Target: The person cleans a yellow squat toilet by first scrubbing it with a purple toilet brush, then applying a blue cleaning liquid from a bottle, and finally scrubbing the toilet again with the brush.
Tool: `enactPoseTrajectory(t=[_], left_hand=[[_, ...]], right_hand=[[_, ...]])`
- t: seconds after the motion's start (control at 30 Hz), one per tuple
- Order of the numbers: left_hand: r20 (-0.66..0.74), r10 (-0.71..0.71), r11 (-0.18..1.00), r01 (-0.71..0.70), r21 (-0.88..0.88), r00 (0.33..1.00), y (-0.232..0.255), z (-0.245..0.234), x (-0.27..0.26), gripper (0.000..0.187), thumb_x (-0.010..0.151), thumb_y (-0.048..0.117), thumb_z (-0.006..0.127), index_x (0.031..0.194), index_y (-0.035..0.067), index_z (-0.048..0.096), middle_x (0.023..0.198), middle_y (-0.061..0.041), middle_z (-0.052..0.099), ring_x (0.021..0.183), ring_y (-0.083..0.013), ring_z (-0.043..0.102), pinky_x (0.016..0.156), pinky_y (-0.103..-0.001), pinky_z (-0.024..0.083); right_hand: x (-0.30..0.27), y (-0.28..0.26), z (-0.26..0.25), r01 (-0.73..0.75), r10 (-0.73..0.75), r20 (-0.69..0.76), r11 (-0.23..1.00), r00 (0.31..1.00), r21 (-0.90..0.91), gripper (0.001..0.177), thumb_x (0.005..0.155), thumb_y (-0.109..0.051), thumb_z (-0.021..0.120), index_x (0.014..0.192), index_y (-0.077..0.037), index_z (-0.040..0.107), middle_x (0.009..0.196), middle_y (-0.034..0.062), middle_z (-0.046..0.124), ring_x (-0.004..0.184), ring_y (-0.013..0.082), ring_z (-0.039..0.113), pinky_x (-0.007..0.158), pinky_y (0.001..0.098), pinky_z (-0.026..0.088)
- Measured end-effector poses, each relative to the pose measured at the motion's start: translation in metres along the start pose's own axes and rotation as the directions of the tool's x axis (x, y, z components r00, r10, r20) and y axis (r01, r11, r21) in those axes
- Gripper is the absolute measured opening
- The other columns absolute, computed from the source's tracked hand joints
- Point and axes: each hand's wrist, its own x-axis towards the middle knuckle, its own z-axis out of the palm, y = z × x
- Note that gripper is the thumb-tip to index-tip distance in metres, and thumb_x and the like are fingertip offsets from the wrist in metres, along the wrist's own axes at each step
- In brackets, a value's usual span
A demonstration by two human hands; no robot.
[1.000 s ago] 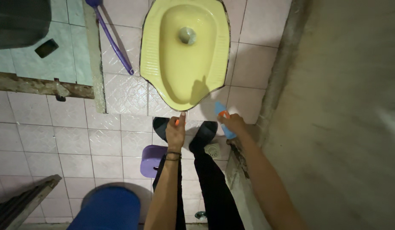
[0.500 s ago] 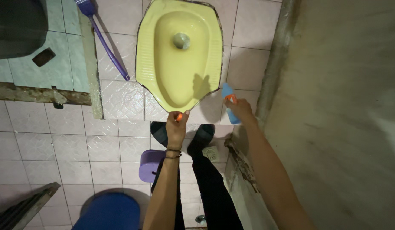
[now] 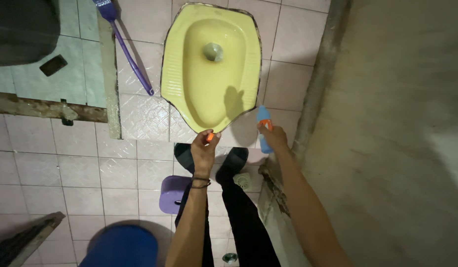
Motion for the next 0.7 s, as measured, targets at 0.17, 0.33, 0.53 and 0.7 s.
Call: enactPoseTrajectory(t=[0.17,0.33,0.53,0.7], left_hand=[[0.024,-0.005,0.998,0.006,-0.065,1.0,0.001,-0.005,-0.001,0.036,0.088,0.019,0.082,0.11,-0.006,0.07,0.089,-0.005,0.073,0.077,-0.0087,0.063,0.07,-0.024,0.052],[0.023,0.014,0.993,-0.011,-0.115,1.0,0.001,-0.004,0.001,0.037,0.089,0.018,0.082,0.113,-0.007,0.069,0.092,-0.005,0.072,0.08,-0.0076,0.064,0.072,-0.023,0.053],[0.008,0.003,0.991,-0.002,-0.136,1.0,0.013,-0.001,0.006,0.036,0.09,0.016,0.082,0.114,-0.008,0.07,0.091,-0.006,0.07,0.08,-0.0093,0.062,0.073,-0.023,0.052],[0.01,0.022,0.972,-0.019,-0.235,1.0,0.027,-0.004,0.011,0.037,0.09,0.012,0.08,0.117,-0.008,0.066,0.096,-0.005,0.071,0.086,-0.0103,0.067,0.078,-0.023,0.056]], right_hand=[[0.003,-0.03,-0.027,0.025,-0.026,-0.038,0.999,0.999,-0.039,0.064,0.083,-0.068,0.066,0.089,-0.005,0.078,0.081,0.014,0.074,0.076,0.028,0.071,0.072,0.0437,0.052],[0.01,-0.08,-0.051,0.177,-0.172,-0.088,0.983,0.981,0.053,0.063,0.085,-0.066,0.066,0.087,-0.004,0.076,0.077,0.014,0.072,0.073,0.0257,0.07,0.068,0.0418,0.052],[0.0,-0.122,-0.063,0.194,-0.183,-0.166,0.98,0.969,0.053,0.059,0.081,-0.062,0.072,0.085,-0.003,0.075,0.077,0.0119,0.072,0.071,0.0248,0.07,0.067,0.0408,0.052],[-0.007,-0.127,-0.062,0.247,-0.222,-0.189,0.961,0.957,0.123,0.06,0.082,-0.062,0.07,0.086,-0.003,0.073,0.077,0.0105,0.072,0.071,0.0235,0.068,0.067,0.0399,0.052]])
